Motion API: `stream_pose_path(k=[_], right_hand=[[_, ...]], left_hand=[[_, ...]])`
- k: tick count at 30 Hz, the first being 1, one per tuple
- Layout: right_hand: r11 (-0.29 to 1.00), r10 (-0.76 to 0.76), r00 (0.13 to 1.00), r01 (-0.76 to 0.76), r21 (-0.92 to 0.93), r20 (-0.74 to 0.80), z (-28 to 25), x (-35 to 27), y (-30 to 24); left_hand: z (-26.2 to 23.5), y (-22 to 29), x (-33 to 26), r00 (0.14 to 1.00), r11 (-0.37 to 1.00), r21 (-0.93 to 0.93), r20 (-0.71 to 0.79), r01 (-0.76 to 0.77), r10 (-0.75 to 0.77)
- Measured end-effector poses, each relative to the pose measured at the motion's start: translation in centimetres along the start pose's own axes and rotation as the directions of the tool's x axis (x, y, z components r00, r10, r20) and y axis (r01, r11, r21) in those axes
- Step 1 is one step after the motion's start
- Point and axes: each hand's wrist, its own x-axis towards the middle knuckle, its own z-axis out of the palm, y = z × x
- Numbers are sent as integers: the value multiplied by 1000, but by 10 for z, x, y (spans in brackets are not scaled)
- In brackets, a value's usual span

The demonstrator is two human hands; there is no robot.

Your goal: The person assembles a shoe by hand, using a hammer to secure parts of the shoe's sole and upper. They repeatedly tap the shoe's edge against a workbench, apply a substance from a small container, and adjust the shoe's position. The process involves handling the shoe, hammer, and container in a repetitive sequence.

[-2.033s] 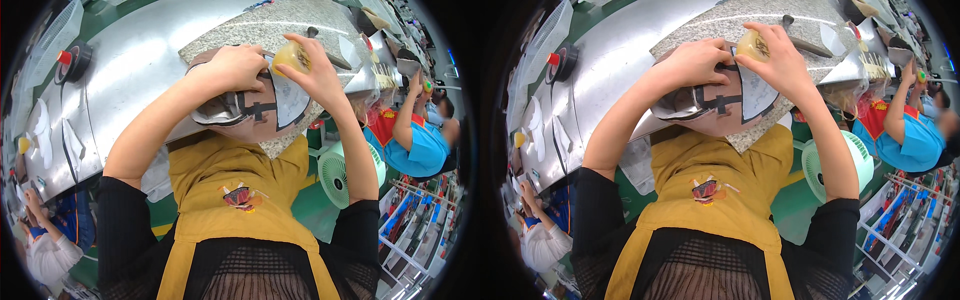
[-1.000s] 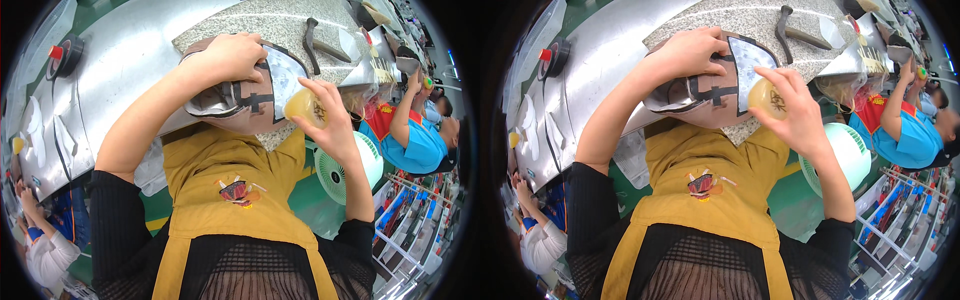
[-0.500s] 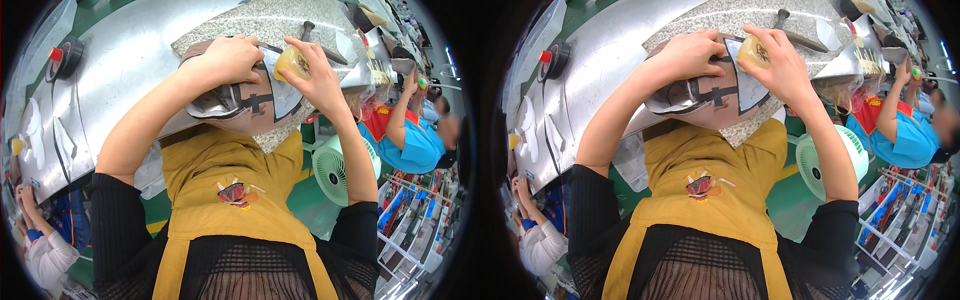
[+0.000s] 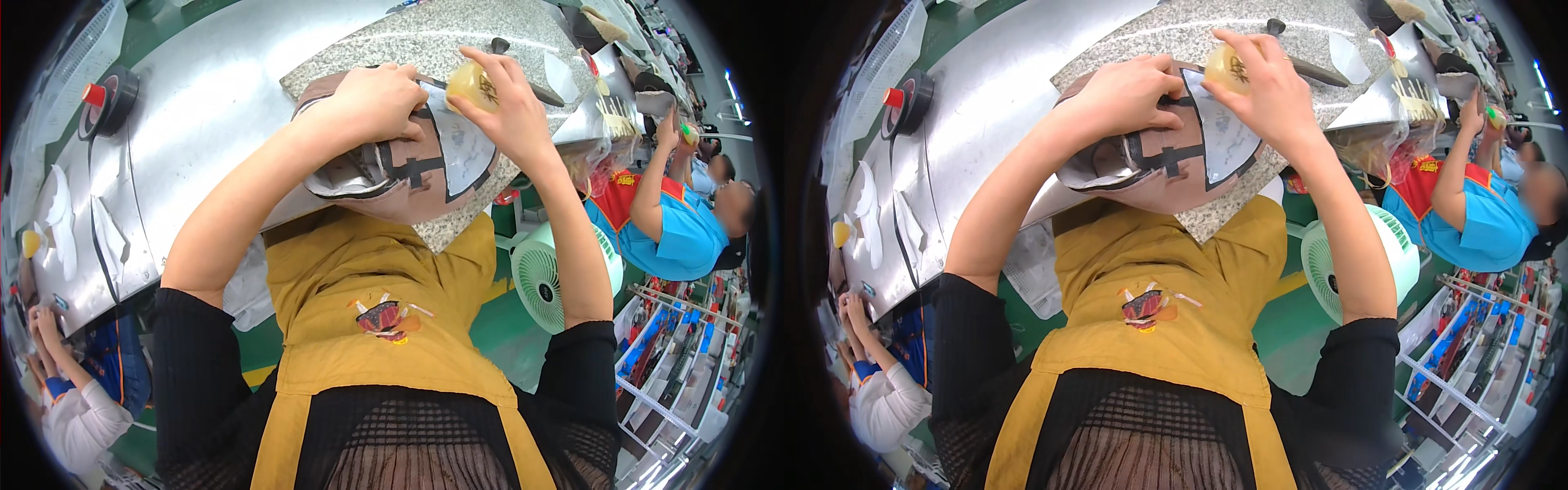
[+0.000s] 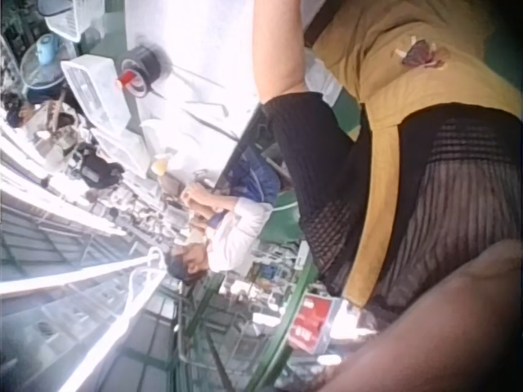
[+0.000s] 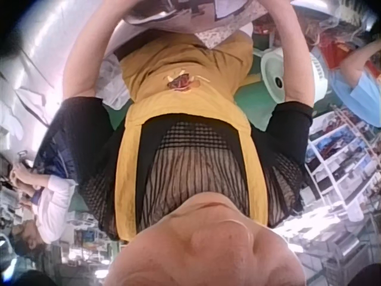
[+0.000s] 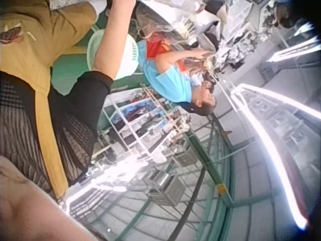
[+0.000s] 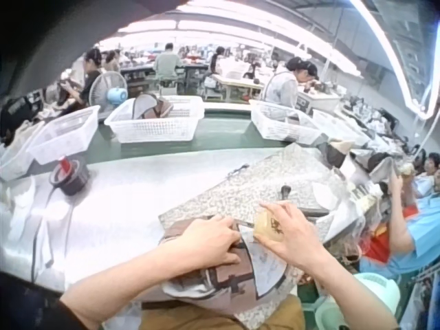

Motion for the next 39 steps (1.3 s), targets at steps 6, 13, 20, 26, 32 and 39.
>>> stream_pose_path(k=[6, 13, 20, 26, 32, 39], right_hand=[[985, 96, 975, -122, 121, 199, -35, -34, -11], [973, 54, 979, -96, 212, 197, -38, -53, -28], [996, 19, 1000, -17, 93, -22, 7, -1, -4], [999, 37, 998, -36, -19, 43, -2, 9, 3], [987, 160, 980, -157, -37, 116, -33, -20, 13], [969, 172, 947, -212, 125, 272, -43, -58, -12]], left_hand=[[4, 0, -1, 1000, 1000, 11, -23, -2, 2], [4, 1, -2, 1000, 1000, 11, -26, 0, 0], [4, 1, 1, 1000, 1000, -1, -1, -6, 6], [4, 1, 0, 1000, 1000, -2, -7, 10, -10], [-1, 5, -1, 999, 999, -3, 27, 43, -43], [4, 3, -1, 1000, 1000, 6, -8, 27, -27]])
